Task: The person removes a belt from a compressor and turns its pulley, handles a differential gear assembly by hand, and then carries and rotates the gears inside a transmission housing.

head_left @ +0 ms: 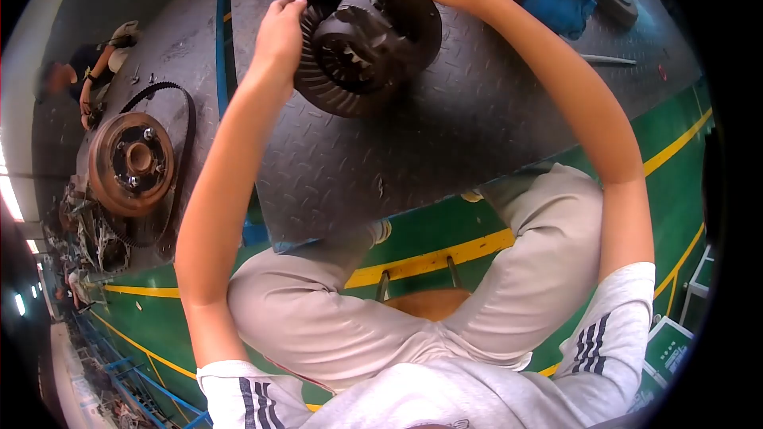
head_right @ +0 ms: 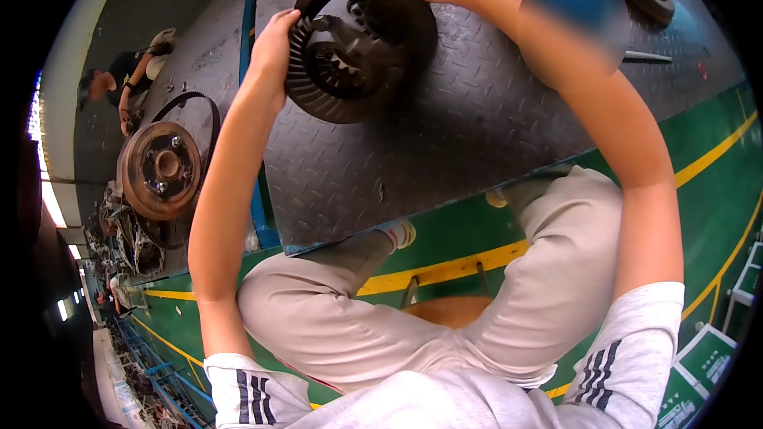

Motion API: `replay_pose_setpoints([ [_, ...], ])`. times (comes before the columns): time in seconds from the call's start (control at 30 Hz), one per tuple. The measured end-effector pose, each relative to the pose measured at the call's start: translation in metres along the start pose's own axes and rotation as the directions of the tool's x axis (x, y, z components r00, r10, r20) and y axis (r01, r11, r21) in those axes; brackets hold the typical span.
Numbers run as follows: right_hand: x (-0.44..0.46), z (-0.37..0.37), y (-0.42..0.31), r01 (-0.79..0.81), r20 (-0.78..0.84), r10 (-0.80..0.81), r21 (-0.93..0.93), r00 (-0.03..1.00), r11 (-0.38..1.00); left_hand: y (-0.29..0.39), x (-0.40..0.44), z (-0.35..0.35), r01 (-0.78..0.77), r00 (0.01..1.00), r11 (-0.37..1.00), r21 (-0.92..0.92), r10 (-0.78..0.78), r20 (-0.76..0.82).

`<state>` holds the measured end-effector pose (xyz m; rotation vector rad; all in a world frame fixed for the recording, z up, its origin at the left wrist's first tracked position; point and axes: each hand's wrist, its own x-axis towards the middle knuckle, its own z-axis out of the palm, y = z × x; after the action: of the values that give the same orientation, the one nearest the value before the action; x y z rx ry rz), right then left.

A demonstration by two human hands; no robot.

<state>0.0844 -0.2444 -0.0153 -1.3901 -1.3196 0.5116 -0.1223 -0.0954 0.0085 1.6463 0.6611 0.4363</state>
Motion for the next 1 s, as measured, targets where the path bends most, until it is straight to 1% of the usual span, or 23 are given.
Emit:
replay_pose_setpoints([
  [0.03, -0.001, -0.003, 0.0, 0.001, 0.001, -0.001, -0.003, 1.0, 1.0, -0.012, 0.004, 0.001, -0.02, 0.999, 0.999, 0.026, 0.021, -0.038],
  [0.1, -0.003, -0.006, -0.006, 0.167, -0.07, -0.193, -0.276, 0.979, 0.947, -0.024, 0.0, 0.007, -0.037, 0.986, 0.985, 0.168, 0.063, -0.153],
  [0.13, -0.004, -0.002, 0.003, 0.183, -0.126, -0.209, -0.196, 0.97, 0.963, -0.032, -0.001, 0.009, -0.062, 0.982, 0.967, 0.249, 0.104, -0.159],
  [0.17, -0.006, 0.003, 0.012, 0.178, -0.127, -0.204, -0.195, 0.971, 0.965, -0.03, -0.01, 0.015, -0.058, 0.983, 0.967, 0.248, 0.099, -0.157],
  [0.2, -0.005, 0.01, 0.016, 0.013, -0.194, -0.015, -0.011, 0.981, 1.0, -0.024, -0.024, 0.022, -0.094, 0.967, 0.933, 0.347, 0.168, -0.189],
  [0.23, -0.003, 0.012, 0.019, -0.142, -0.225, 0.182, 0.181, 0.957, 0.973, -0.02, -0.033, 0.025, -0.124, 0.947, 0.888, 0.444, 0.24, -0.215],
  [0.27, -0.001, 0.011, 0.015, -0.167, -0.22, 0.176, 0.057, 0.96, 0.984, -0.022, -0.034, 0.026, -0.121, 0.947, 0.87, 0.477, 0.245, -0.206],
  [0.3, 0.002, 0.014, 0.012, -0.165, -0.219, 0.172, 0.053, 0.96, 0.985, -0.026, -0.031, 0.023, -0.123, 0.946, 0.871, 0.475, 0.248, -0.208],
  [0.37, 0.007, 0.024, 0.006, -0.019, -0.163, 0.022, 0.023, 0.986, 1.0, -0.04, -0.023, 0.012, -0.073, 0.953, 0.925, 0.372, 0.175, -0.249],
  [0.4, 0.007, 0.029, -0.003, -0.057, -0.16, 0.053, -0.019, 0.986, 0.998, -0.045, -0.022, 0.007, -0.079, 0.958, 0.947, 0.312, 0.158, -0.237],
  [0.43, 0.007, 0.033, -0.011, 0.011, -0.16, -0.025, -0.083, 0.987, 0.996, -0.05, -0.024, 0.002, -0.078, 0.959, 0.947, 0.313, 0.157, -0.238],
  [0.5, -0.001, 0.039, -0.038, -0.012, -0.122, -0.013, -0.197, 0.992, 0.98, -0.052, -0.038, -0.005, -0.159, 0.958, 0.942, 0.295, 0.22, -0.185],
  [0.53, -0.006, 0.042, -0.047, -0.013, -0.118, -0.01, -0.196, 0.993, 0.981, -0.051, -0.048, -0.004, -0.169, 0.946, 0.918, 0.36, 0.254, -0.203],
  [0.6, -0.017, 0.047, -0.058, -0.032, -0.047, 0.022, -0.215, 0.999, 0.976, -0.047, -0.069, -0.005, -0.164, 0.95, 0.925, 0.343, 0.242, -0.198],
  [0.63, -0.021, 0.056, -0.05, 0.053, -0.077, -0.082, -0.321, 0.994, 0.946, -0.047, -0.078, -0.004, -0.168, 0.952, 0.929, 0.33, 0.239, -0.19],
  [0.7, -0.034, 0.072, -0.065, 0.172, -0.061, -0.209, -0.376, 0.976, 0.911, -0.057, -0.082, -0.024, -0.196, 0.971, 0.939, 0.283, 0.227, -0.08],
  [0.73, -0.033, 0.08, -0.058, 0.395, -0.013, -0.442, -0.425, 0.897, 0.814, -0.059, -0.094, -0.029, -0.287, 0.947, 0.898, 0.334, 0.317, -0.04],
  [0.77, -0.036, 0.089, -0.063, 0.414, -0.016, -0.473, -0.457, 0.881, 0.787, -0.057, -0.108, -0.031, -0.37, 0.918, 0.848, 0.38, 0.397, 0.008],
  [0.83, -0.04, 0.09, -0.081, 0.278, 0.095, -0.275, -0.572, 0.957, 0.772, -0.053, -0.115, -0.041, -0.566, 0.821, 0.771, 0.293, 0.56, 0.112],
  [0.87, -0.042, 0.091, -0.081, 0.278, 0.097, -0.272, -0.568, 0.957, 0.774, -0.05, -0.12, -0.045, -0.651, 0.758, 0.721, 0.238, 0.631, 0.162],
  [0.9, -0.042, 0.09, -0.082, 0.269, 0.104, -0.257, -0.571, 0.961, 0.776, -0.047, -0.117, -0.05, -0.677, 0.728, 0.653, 0.34, 0.662, 0.177],
  [0.97, -0.039, 0.091, -0.081, 0.265, 0.12, -0.241, -0.573, 0.963, 0.776, -0.035, -0.117, -0.048, -0.678, 0.731, 0.661, 0.322, 0.651, 0.201],
  [1.0, -0.037, 0.091, -0.074, 0.297, 0.02, -0.325, -0.461, 0.945, 0.836, -0.028, -0.116, -0.044, -0.683, 0.73, 0.667, 0.298, 0.639, 0.241],
])
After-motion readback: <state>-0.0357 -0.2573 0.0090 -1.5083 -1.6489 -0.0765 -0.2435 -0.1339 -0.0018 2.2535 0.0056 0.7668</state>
